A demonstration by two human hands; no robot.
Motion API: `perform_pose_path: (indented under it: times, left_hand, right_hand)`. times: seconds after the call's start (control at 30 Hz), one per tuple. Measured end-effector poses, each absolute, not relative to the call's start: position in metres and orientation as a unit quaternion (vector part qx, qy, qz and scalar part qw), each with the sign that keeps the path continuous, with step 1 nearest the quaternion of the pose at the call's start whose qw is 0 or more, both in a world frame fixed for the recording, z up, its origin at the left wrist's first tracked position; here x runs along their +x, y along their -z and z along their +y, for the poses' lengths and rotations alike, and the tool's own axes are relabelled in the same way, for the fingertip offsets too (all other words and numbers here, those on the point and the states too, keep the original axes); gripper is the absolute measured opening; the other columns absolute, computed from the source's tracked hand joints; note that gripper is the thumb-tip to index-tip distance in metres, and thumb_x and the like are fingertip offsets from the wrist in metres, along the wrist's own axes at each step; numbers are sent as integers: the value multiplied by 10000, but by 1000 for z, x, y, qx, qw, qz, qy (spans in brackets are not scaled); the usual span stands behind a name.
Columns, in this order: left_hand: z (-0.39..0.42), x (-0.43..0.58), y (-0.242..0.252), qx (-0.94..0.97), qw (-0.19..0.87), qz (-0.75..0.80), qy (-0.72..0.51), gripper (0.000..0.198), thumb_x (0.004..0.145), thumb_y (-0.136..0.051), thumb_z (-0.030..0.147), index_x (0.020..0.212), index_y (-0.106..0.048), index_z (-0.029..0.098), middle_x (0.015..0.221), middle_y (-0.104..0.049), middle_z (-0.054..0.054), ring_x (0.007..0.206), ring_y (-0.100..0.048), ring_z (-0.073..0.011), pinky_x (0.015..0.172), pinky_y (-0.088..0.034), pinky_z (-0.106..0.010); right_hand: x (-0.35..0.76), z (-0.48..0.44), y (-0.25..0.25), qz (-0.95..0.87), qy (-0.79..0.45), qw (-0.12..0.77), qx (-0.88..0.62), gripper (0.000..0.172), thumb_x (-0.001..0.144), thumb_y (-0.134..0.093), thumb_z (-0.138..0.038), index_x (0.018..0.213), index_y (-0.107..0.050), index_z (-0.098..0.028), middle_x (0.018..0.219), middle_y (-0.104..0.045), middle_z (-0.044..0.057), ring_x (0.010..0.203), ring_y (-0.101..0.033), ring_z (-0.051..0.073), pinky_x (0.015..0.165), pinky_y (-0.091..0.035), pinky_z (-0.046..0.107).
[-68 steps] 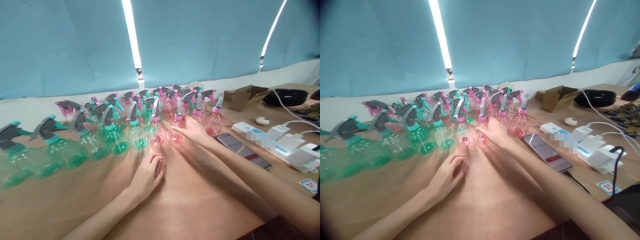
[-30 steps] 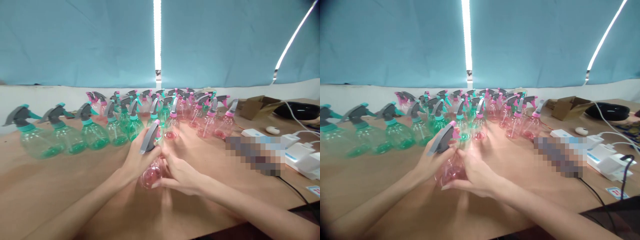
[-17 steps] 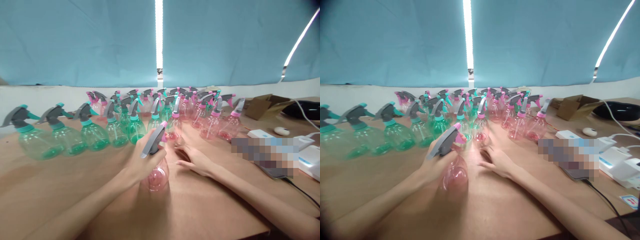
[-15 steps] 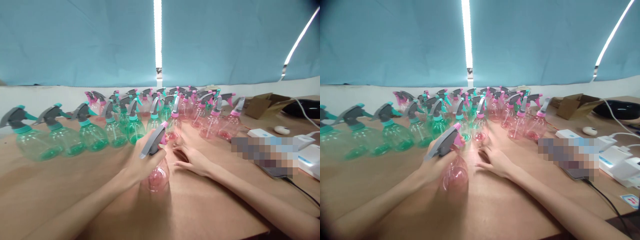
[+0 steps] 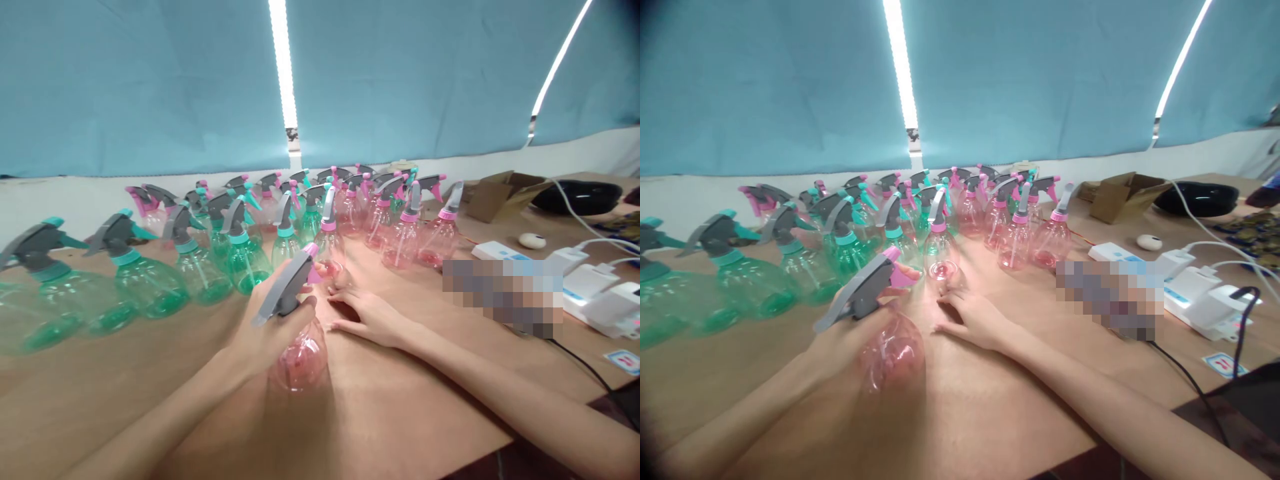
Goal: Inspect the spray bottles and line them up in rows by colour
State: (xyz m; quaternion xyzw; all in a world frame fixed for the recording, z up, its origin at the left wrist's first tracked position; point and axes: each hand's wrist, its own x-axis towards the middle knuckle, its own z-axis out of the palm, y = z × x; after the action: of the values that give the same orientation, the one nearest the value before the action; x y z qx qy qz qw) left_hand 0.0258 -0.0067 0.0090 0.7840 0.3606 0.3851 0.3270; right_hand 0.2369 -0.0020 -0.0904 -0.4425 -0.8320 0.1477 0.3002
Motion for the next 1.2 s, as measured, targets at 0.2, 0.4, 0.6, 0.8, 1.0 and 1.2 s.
perform_pose_path:
  times: [0.2,0.4,0.6,0.8,1.0,1.2]
  left_hand:
    - [-10,26,-17,753,413,368,-356,552,739,-672,301,1264,-502,290,941,-595,-14,735,-572,-156,767,-522,-330]
    - [-18,25,-20,767,404,345,-360,384,754,-671,382,1104,-572,261,845,-593,3,634,-540,-137,577,-470,-252]
    - [-23,23,-17,769,406,320,-376,192,813,-577,296,996,-573,238,768,-579,12,677,-572,-150,630,-493,-260]
    - [-19,18,-14,775,373,322,-396,151,807,-560,220,958,-549,224,743,-568,9,724,-606,-166,652,-511,-271]
    - [-8,20,-12,754,365,342,-425,186,723,-523,180,902,-529,228,605,-491,45,640,-578,-164,577,-478,-275]
    - [-6,20,-9,745,377,351,-425,158,699,-518,156,836,-492,229,573,-402,71,491,-402,-107,509,-388,-260]
  right_hand:
    - [239,-4,89,-831,-161,294,-444,497,877,-618,-469,1287,-531,-202,1292,-585,139,1163,-561,301,976,-453,476]
    - [240,-5,90,-832,-182,297,-432,509,879,-605,-489,1314,-508,-243,1346,-543,115,1211,-520,319,1007,-426,500]
    - [239,-5,95,-826,-195,306,-432,540,898,-571,-489,1371,-440,-263,1355,-524,111,1205,-517,324,1025,-403,521]
    - [242,-8,95,-826,-202,305,-430,504,915,-544,-483,1344,-454,-234,1372,-504,128,1233,-489,316,1031,-401,517]
    - [243,-11,90,-833,-196,283,-433,508,926,-526,-472,1366,-439,-235,1381,-512,137,1247,-491,327,1034,-394,534]
    - [242,-12,88,-820,-197,272,-464,522,933,-502,-491,1347,-472,-175,1389,-515,168,1269,-486,338,1043,-398,525]
